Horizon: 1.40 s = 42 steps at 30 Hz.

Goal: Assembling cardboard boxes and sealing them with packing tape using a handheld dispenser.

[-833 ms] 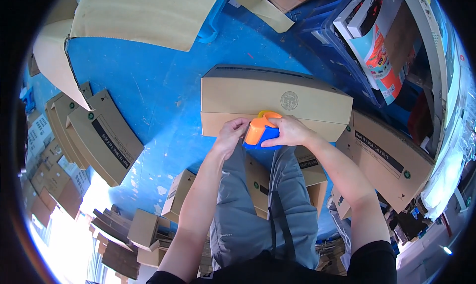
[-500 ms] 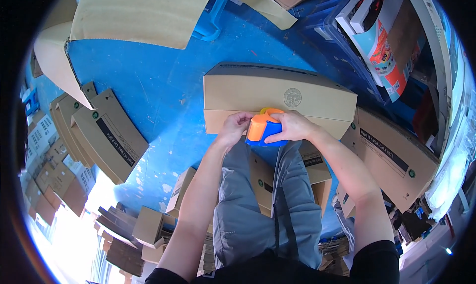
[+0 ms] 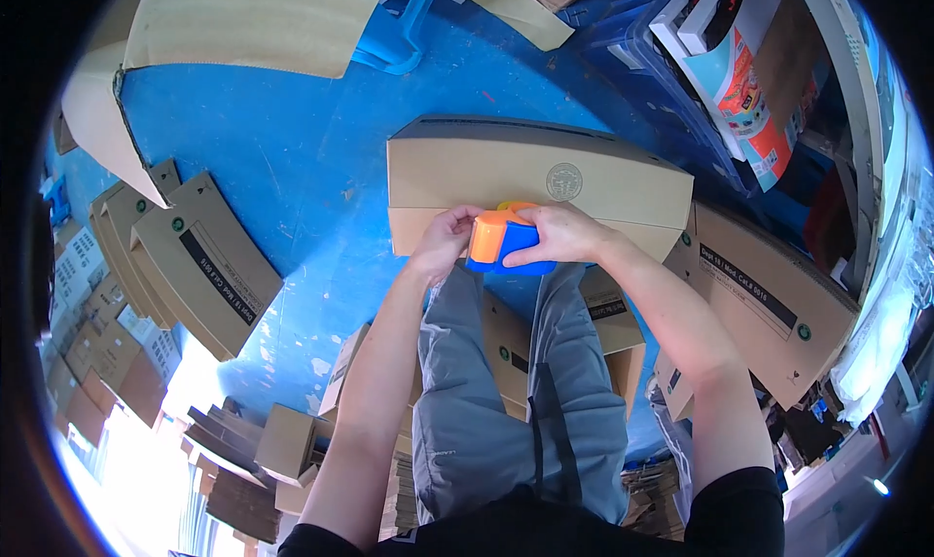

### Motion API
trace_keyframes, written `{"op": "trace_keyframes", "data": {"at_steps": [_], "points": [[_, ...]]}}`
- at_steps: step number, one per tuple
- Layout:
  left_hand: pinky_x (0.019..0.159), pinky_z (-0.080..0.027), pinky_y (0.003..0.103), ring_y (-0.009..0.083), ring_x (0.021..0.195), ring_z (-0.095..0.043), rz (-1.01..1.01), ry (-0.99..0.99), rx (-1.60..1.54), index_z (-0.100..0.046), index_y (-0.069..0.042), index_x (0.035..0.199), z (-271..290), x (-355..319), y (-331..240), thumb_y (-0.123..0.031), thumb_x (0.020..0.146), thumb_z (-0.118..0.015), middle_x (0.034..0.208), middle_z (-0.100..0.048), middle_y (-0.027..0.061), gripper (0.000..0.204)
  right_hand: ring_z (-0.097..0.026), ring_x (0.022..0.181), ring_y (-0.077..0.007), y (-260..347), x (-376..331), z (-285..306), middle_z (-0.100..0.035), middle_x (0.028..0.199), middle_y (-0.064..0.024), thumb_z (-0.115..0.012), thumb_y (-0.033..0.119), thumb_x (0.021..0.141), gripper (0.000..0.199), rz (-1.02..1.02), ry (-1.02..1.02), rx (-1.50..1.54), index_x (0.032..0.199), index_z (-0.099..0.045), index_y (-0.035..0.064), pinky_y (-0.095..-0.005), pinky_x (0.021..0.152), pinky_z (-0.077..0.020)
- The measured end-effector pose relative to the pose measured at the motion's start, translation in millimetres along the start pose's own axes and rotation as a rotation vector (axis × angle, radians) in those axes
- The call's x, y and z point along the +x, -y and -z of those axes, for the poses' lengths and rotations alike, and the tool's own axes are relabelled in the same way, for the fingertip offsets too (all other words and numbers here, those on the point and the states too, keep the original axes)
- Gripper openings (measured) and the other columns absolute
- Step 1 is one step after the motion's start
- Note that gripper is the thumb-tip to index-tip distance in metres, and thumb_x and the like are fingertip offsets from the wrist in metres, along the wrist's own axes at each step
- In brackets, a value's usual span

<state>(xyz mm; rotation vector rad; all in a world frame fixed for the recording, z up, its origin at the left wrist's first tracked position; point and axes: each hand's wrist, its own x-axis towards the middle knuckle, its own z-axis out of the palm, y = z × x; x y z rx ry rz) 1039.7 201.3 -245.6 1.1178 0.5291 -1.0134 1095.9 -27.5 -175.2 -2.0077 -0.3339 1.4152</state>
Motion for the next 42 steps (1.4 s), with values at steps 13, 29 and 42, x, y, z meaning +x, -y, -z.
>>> {"op": "trace_keyframes", "data": {"at_steps": [13, 29, 42], "points": [[0.077, -0.052, 0.025, 0.0096, 0.084, -0.064, -0.055, -0.170, 0.170, -0.068, 0.000, 0.107, -7, 3, -14, -0.004, 0.095, -0.061, 0.089, -0.068, 0.0037, 0.015, -0.068, 0.093, -0.0336, 6, -3, 3, -0.071, 0.099, -0.0183, -0.076, 0.058, 0.073, 0.071, -0.028, -0.004, 0.049, 0.116, -0.065, 0.0023, -0.0413, 0.086, -0.0526], [0.060, -0.046, 0.029, 0.0112, 0.065, -0.056, -0.163, -0.674, 0.281, -0.071, 0.001, 0.090, 101, -25, -24, -0.009, 0.092, -0.061, 0.073, -0.065, 0.0038, 0.014, -0.070, 0.090, -0.0351, 79, 39, 1, -0.071, 0.095, -0.0220, -0.068, 0.067, 0.075, 0.073, -0.303, 0.032, -0.245, 0.097, -0.073, -0.0021, -0.0436, 0.082, -0.0552], [0.059, -0.049, 0.035, 0.0196, 0.064, -0.061, -0.393, -0.734, 0.399, -0.063, 0.003, 0.088, 125, -18, -31, -0.005, 0.094, -0.056, 0.082, -0.063, 0.0136, 0.013, -0.071, 0.082, -0.0345, 97, 76, -12, -0.072, 0.087, -0.0211, -0.068, 0.070, 0.074, 0.075, -0.378, -0.038, -0.238, 0.090, -0.073, -0.0030, -0.0427, 0.076, -0.0564]]}}
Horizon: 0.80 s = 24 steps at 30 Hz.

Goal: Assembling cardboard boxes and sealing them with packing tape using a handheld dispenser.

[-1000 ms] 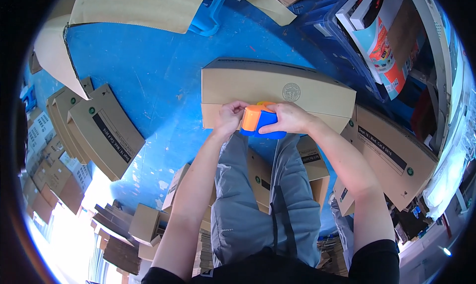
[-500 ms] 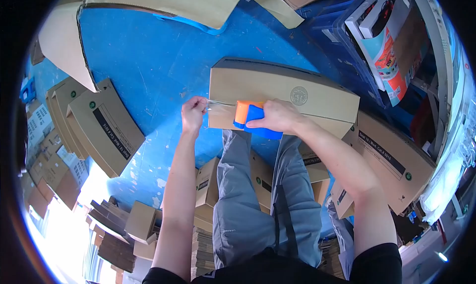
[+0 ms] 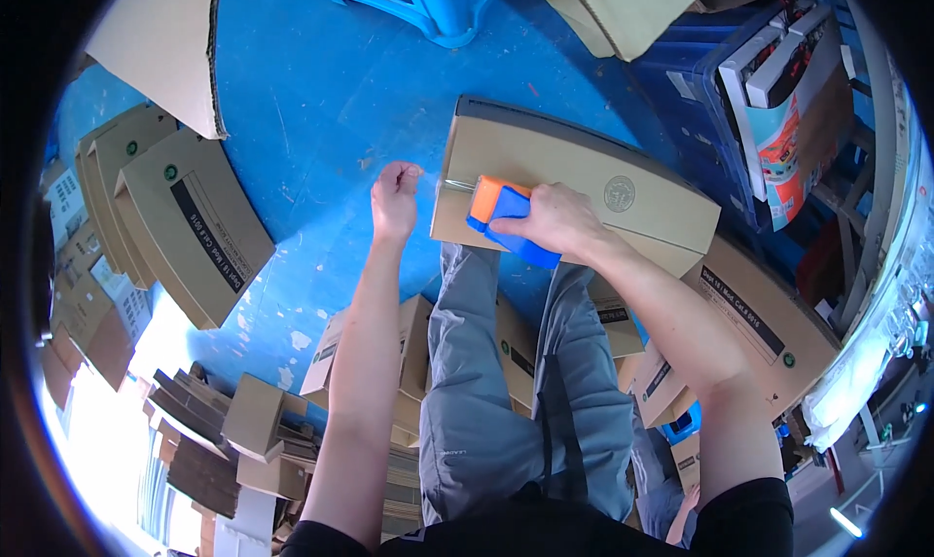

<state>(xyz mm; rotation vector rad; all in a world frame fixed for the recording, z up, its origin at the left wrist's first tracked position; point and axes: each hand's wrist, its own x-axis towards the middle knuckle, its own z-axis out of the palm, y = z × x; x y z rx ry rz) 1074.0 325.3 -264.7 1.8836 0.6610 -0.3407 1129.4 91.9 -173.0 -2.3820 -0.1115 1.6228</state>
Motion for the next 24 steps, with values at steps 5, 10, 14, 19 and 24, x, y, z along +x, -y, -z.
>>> {"op": "trace_keyframes", "data": {"at_steps": [5, 10, 14, 19, 24], "points": [[0.060, -0.049, 0.035, 0.0223, 0.065, -0.062, -0.025, -0.021, 0.062, -0.064, 0.002, 0.087, -3, 7, 18, -0.003, 0.093, -0.055, 0.082, -0.064, 0.0147, 0.012, -0.072, 0.079, -0.0330, 15, 9, -11, -0.072, 0.085, -0.0189, -0.068, 0.068, 0.074, 0.070, 0.008, -0.030, -0.165, 0.087, -0.073, -0.0006, -0.0417, 0.074, -0.0568], [0.068, -0.049, 0.040, 0.0306, 0.075, -0.062, 0.032, -0.018, 0.092, -0.063, 0.002, 0.086, -10, 14, 36, -0.002, 0.090, -0.056, 0.086, -0.063, 0.0174, 0.010, -0.072, 0.078, -0.0311, 17, 17, -18, -0.073, 0.085, -0.0163, -0.068, 0.066, 0.075, 0.066, -0.023, -0.049, -0.176, 0.088, -0.074, 0.0009, -0.0413, 0.074, -0.0570], [0.072, -0.048, 0.042, 0.0348, 0.079, -0.061, -0.032, -0.057, 0.072, -0.062, 0.002, 0.085, -10, 16, 38, -0.001, 0.090, -0.056, 0.086, -0.062, 0.0184, 0.009, -0.072, 0.079, -0.0313, 16, 20, -18, -0.073, 0.086, -0.0166, -0.069, 0.066, 0.073, 0.067, -0.038, -0.003, -0.172, 0.089, -0.074, 0.0010, -0.0411, 0.074, -0.0571], [0.073, -0.048, 0.043, 0.0353, 0.081, -0.061, -0.170, -0.157, 0.045, -0.063, 0.002, 0.084, -17, 4, 25, -0.001, 0.090, -0.055, 0.084, -0.062, 0.0185, 0.010, -0.072, 0.082, -0.0315, -3, 22, -24, -0.073, 0.089, -0.0176, -0.069, 0.068, 0.071, 0.071, -0.007, -0.083, -0.068, 0.094, -0.073, 0.0008, -0.0410, 0.077, -0.0571], [0.074, -0.049, 0.040, 0.0322, 0.079, -0.061, -0.005, -0.114, 0.049, -0.063, 0.000, 0.083, -29, 18, 54, -0.002, 0.091, -0.056, 0.082, -0.062, 0.0160, 0.011, -0.072, 0.083, -0.0316, 12, 25, -18, -0.073, 0.090, -0.0179, -0.070, 0.067, 0.072, 0.070, -0.057, -0.017, -0.093, 0.094, -0.073, 0.0001, -0.0409, 0.078, -0.0569]]}}
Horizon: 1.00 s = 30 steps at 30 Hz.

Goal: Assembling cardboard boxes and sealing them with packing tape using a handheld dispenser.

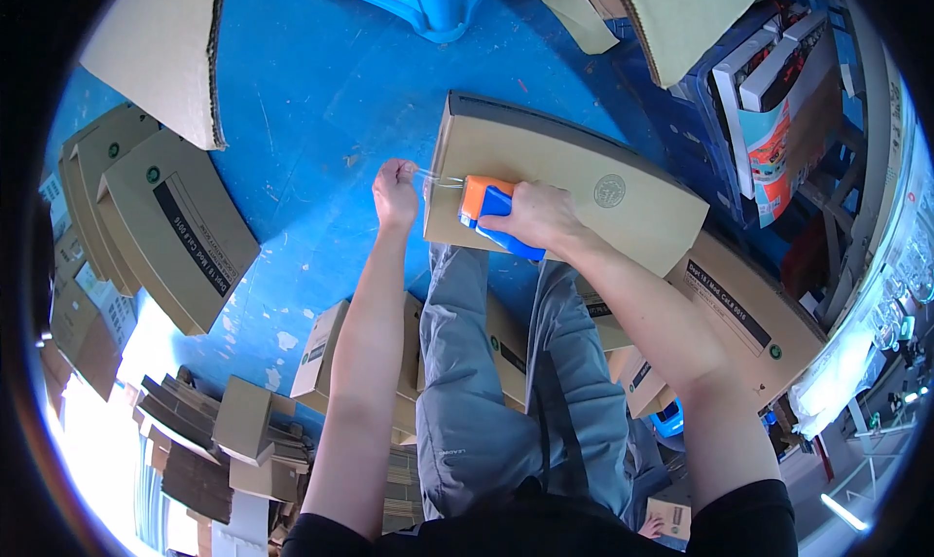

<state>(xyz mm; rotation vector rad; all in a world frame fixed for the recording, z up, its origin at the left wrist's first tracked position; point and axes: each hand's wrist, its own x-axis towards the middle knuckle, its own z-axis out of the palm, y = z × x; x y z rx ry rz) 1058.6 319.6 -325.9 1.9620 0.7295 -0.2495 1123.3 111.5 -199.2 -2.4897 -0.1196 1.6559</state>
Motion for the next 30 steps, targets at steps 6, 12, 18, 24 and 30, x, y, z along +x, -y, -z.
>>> {"op": "trace_keyframes", "data": {"at_steps": [6, 12, 18, 24, 30], "points": [[0.082, -0.049, 0.038, 0.0247, 0.091, -0.059, 0.323, 0.067, -0.296, -0.063, -0.002, 0.093, -29, 4, 55, -0.015, 0.095, -0.062, 0.098, -0.058, 0.0100, 0.013, -0.072, 0.084, -0.0313, 22, 1, 8, -0.073, 0.092, -0.0173, -0.070, 0.066, 0.072, 0.068, -0.022, 0.045, 0.013, 0.096, -0.074, 0.0019, -0.0408, 0.079, -0.0568], [0.100, -0.044, 0.042, 0.0320, 0.117, -0.055, 0.174, 0.021, 0.256, -0.058, -0.002, 0.117, -23, -4, 15, -0.030, 0.099, -0.060, 0.124, -0.055, 0.0169, 0.034, -0.072, 0.087, -0.0298, 12, 4, 7, -0.074, 0.096, -0.0152, -0.071, 0.064, 0.073, 0.065, -0.070, 0.044, 0.020, 0.098, -0.074, 0.0043, -0.0405, 0.080, -0.0567], [0.103, -0.043, 0.045, 0.0443, 0.124, -0.053, 0.103, 0.217, 0.118, -0.043, 0.004, 0.142, -21, -36, -37, -0.043, 0.103, -0.045, 0.134, -0.056, 0.0284, 0.061, -0.072, 0.084, -0.0324, 8, 2, 3, -0.073, 0.091, -0.0189, -0.069, 0.070, 0.069, 0.073, -0.002, -0.027, 0.080, 0.093, -0.074, 0.0003, -0.0413, 0.076, -0.0565], [0.094, -0.049, 0.048, 0.0448, 0.112, -0.061, 0.016, 0.209, 0.380, -0.050, -0.002, 0.140, -33, -44, -25, -0.043, 0.104, -0.040, 0.121, -0.063, 0.0271, 0.055, -0.071, 0.090, -0.0330, -43, -25, 6, -0.072, 0.098, -0.0197, -0.070, 0.068, 0.070, 0.074, -0.009, -0.013, 0.117, 0.099, -0.073, -0.0003, -0.0419, 0.081, -0.0557], [0.087, -0.050, 0.048, 0.0446, 0.107, -0.063, -0.056, 0.162, 0.365, -0.056, -0.004, 0.134, -39, -42, -17, -0.043, 0.105, -0.039, 0.112, -0.067, 0.0264, 0.052, -0.070, 0.092, -0.0352, -179, -63, -6, -0.072, 0.098, -0.0210, -0.069, 0.072, 0.070, 0.080, -0.037, 0.054, 0.061, 0.102, -0.071, -0.0008, -0.0440, 0.084, -0.0547]]}}
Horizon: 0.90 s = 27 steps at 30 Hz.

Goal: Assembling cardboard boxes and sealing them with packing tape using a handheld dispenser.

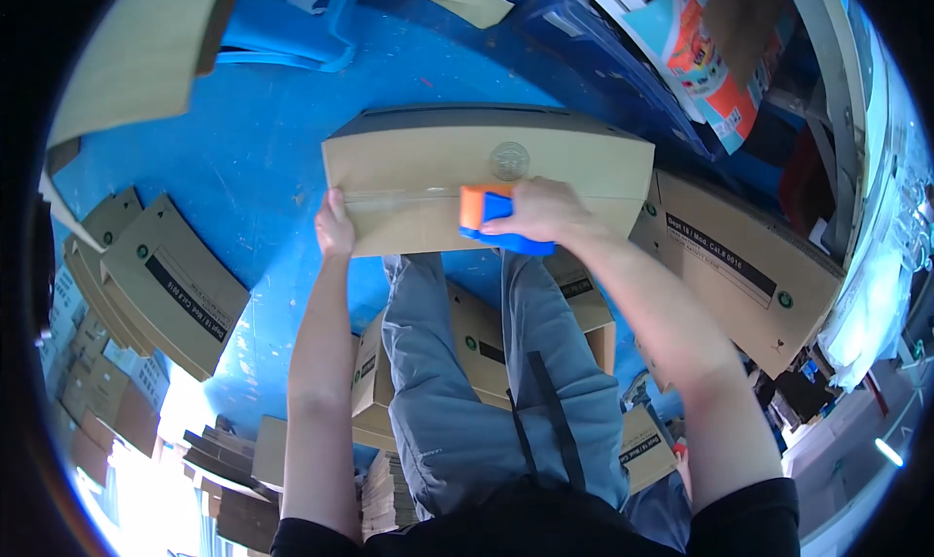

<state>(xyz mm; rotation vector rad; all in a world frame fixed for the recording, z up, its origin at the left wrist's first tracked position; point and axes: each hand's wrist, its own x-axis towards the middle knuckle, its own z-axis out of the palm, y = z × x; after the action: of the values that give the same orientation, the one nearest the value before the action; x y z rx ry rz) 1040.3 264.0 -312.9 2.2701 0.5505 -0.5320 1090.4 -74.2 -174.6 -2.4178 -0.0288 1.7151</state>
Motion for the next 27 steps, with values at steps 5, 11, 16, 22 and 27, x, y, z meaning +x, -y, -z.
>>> {"op": "trace_keyframes", "data": {"at_steps": [5, 11, 16, 22, 27], "points": [[0.085, -0.048, 0.047, 0.0471, 0.104, -0.062, 0.004, -0.035, 0.087, -0.063, 0.002, 0.119, -17, 3, -10, -0.040, 0.106, -0.037, 0.108, -0.066, 0.0293, 0.050, -0.069, 0.094, -0.0364, -153, -43, -4, -0.071, 0.098, -0.0214, -0.070, 0.070, 0.071, 0.073, -0.056, -0.065, -0.062, 0.112, -0.071, 0.0087, -0.0455, 0.086, -0.0536], [0.077, -0.047, 0.046, 0.0408, 0.081, -0.058, -0.040, -0.102, 0.098, -0.063, 0.008, 0.105, -7, 7, 29, -0.043, 0.108, -0.031, 0.098, -0.066, 0.0304, 0.060, -0.068, 0.099, -0.0344, -279, -86, -1, -0.071, 0.106, -0.0182, -0.074, 0.061, 0.071, 0.071, -0.077, -0.072, 0.011, 0.120, -0.068, 0.0107, -0.0444, 0.088, -0.0518], [0.079, -0.046, 0.045, 0.0361, 0.085, -0.060, -0.061, -0.094, 0.058, -0.061, 0.009, 0.106, -8, 9, 33, -0.045, 0.108, -0.030, 0.098, -0.066, 0.0287, 0.062, -0.068, 0.099, -0.0344, -339, -107, -9, -0.070, 0.106, -0.0200, -0.075, 0.060, 0.071, 0.070, -0.178, 0.012, 0.033, 0.120, -0.068, 0.0103, -0.0442, 0.089, -0.0525], [0.087, -0.047, 0.041, 0.0308, 0.095, -0.062, 0.027, -0.032, 0.102, -0.059, 0.011, 0.117, 10, 18, 41, -0.053, 0.106, -0.027, 0.108, -0.067, 0.0250, 0.072, -0.070, 0.093, -0.0360, -384, -77, -32, -0.071, 0.100, -0.0217, -0.072, 0.064, 0.070, 0.070, -0.246, 0.025, -0.107, 0.098, -0.072, 0.0000, -0.0452, 0.084, -0.0538], [0.084, -0.047, 0.046, 0.0385, 0.091, -0.061, 0.003, -0.081, 0.076, -0.060, 0.011, 0.110, -13, 14, 19, -0.052, 0.106, -0.028, 0.104, -0.065, 0.0296, 0.071, -0.069, 0.094, -0.0364, -366, -34, -43, -0.071, 0.099, -0.0225, -0.072, 0.064, 0.071, 0.070, -0.277, -0.051, -0.073, 0.095, -0.073, -0.0016, -0.0447, 0.082, -0.0542]]}}
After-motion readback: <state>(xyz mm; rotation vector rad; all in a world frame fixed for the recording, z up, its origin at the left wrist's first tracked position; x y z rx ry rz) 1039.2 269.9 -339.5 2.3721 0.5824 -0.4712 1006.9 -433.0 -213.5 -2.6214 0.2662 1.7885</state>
